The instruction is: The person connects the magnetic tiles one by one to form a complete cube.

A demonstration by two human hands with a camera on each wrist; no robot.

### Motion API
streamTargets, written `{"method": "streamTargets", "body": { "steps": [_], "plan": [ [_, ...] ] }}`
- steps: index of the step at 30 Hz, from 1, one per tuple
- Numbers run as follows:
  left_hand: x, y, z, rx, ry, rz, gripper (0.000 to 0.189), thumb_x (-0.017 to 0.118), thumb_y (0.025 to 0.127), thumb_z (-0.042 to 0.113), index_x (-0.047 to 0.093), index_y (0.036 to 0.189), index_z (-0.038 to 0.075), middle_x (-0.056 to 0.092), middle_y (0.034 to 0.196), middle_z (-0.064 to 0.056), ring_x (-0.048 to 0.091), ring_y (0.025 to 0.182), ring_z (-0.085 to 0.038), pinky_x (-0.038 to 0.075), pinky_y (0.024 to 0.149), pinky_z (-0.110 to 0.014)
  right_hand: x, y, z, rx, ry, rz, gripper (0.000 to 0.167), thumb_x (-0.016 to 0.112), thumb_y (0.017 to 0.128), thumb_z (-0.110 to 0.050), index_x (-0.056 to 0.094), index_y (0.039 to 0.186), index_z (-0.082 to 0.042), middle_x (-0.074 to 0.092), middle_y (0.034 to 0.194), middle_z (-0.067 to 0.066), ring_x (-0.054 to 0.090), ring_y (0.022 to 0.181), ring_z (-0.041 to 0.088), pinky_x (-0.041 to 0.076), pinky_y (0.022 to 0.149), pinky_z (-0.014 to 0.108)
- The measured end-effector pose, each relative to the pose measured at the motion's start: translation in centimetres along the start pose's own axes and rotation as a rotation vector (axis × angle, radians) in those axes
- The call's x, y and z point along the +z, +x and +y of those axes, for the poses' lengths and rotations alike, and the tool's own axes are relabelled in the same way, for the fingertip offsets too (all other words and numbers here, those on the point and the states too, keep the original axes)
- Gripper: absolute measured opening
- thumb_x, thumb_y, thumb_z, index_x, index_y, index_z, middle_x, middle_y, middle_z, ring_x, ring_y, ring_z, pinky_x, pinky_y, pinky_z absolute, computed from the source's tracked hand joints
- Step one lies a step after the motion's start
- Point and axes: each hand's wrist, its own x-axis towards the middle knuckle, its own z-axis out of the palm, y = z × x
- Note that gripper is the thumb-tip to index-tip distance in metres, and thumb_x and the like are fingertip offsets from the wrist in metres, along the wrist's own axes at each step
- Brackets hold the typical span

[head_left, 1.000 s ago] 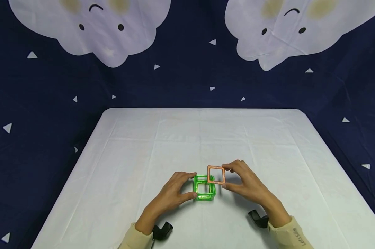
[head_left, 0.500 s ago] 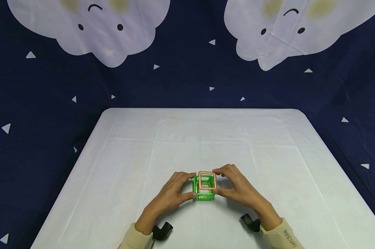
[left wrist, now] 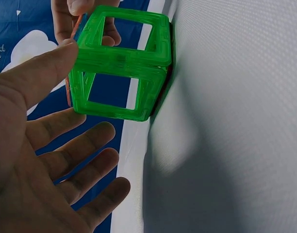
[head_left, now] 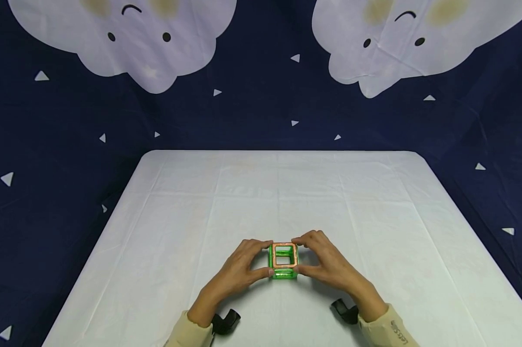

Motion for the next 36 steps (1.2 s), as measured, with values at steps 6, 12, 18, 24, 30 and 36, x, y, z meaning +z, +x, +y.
{"method": "streamTargets", "body": {
  "steps": [6,12,18,24,30,36],
  "plan": [
    [0.05,0.0,0.0,0.013,0.008,0.003,0.06,0.071,0.081,0.039,0.051,0.134,0.02,0.059,0.121,0.001,0.048,0.117,-0.014,0.044,0.097,-0.043,0.08,-0.07,-0.19,0.018,-0.03,-0.012,0.058,0.082,0.071,-0.026,0.058,0.123,-0.019,0.055,0.11,-0.008,0.048,0.104,0.01,0.048,0.085,0.032],
    [0.14,-0.04,-0.11,0.023,0.014,0.01,0.059,0.072,0.081,0.039,0.052,0.133,0.02,0.059,0.122,0.002,0.048,0.117,-0.014,0.044,0.096,-0.043,0.14,-0.16,-0.26,0.019,-0.031,-0.009,0.058,0.083,0.07,-0.026,0.058,0.122,-0.018,0.055,0.11,-0.008,0.047,0.104,0.009,0.048,0.085,0.032],
    [0.26,0.03,-0.26,0.047,0.036,0.021,0.059,0.072,0.081,0.037,0.052,0.133,0.017,0.06,0.121,0.001,0.049,0.115,-0.015,0.045,0.094,-0.043,0.25,-0.23,-0.2,0.03,-0.015,-0.005,0.057,0.083,0.07,-0.028,0.059,0.12,-0.018,0.056,0.11,-0.008,0.048,0.103,0.009,0.049,0.084,0.033],
    [0.14,0.11,-0.2,0.023,0.01,0.005,0.059,0.071,0.082,0.039,0.052,0.133,0.018,0.06,0.122,0.001,0.049,0.116,-0.015,0.044,0.096,-0.044,0.26,-0.27,-0.15,0.046,-0.008,-0.012,0.057,0.083,0.07,-0.029,0.059,0.121,-0.017,0.057,0.109,-0.008,0.051,0.101,0.015,0.048,0.083,0.033],
    [0.13,0.1,-0.23,0.012,0.012,-0.005,0.06,0.07,0.082,0.041,0.052,0.134,0.019,0.059,0.123,0.0,0.049,0.115,-0.014,0.044,0.095,-0.044,0.15,-0.43,-0.02,0.062,-0.019,-0.021,0.059,0.08,0.073,-0.034,0.057,0.125,-0.017,0.057,0.11,-0.005,0.05,0.101,0.012,0.048,0.082,0.033],
    [-0.26,-0.03,-0.02,-0.014,0.015,0.013,0.056,0.067,0.085,0.041,0.051,0.134,0.019,0.058,0.126,0.0,0.048,0.118,-0.016,0.044,0.097,-0.044,-0.47,-0.63,0.22,0.076,-0.032,0.018,0.052,0.074,0.08,-0.032,0.055,0.126,-0.017,0.057,0.112,-0.002,0.053,0.1,0.016,0.048,0.082,0.032]
  ]
}}
